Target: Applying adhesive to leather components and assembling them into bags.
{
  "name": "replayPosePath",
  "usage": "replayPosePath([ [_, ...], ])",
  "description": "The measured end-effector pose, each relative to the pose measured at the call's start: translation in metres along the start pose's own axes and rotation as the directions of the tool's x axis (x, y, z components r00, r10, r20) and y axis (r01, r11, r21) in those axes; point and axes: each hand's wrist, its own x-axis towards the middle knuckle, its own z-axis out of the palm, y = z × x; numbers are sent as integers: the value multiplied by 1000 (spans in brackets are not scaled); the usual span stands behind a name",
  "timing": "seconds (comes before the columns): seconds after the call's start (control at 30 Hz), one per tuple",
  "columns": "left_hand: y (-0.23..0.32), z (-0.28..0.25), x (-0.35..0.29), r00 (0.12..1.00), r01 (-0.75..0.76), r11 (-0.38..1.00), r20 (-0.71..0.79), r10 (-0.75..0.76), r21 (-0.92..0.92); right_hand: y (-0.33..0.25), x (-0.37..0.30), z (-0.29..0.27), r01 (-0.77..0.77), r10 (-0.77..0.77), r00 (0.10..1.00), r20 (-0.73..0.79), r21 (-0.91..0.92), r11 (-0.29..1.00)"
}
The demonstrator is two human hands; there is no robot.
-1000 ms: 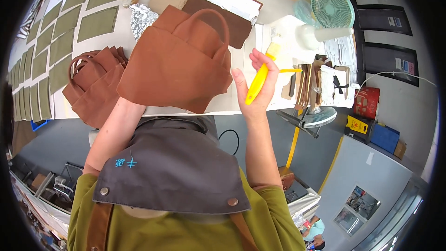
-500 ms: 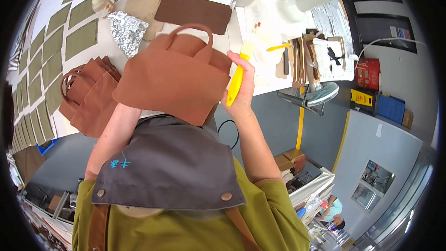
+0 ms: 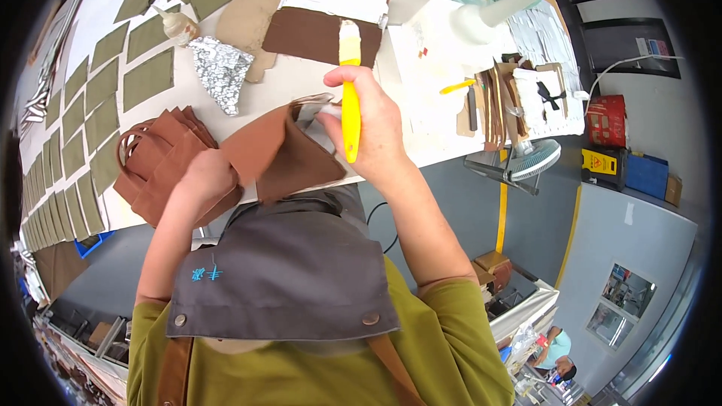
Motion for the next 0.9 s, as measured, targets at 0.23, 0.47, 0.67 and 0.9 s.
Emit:
replayPosePath([
  [0.23,59,-6,-48,549,-655,717,-501,669,240,1,5,25,8,-13,995,99,56,998],
  [0.47,78,0,-26,370,-662,497,-332,868,561,-3,5,30,124,-131,987,98,77,989],
  [0.67,67,5,-16,310,-560,524,-424,851,642,1,0,32,122,-129,987,96,74,990],
  [0.9,61,29,-13,138,-618,541,-598,789,571,3,-1,29,132,-138,986,96,64,989],
])
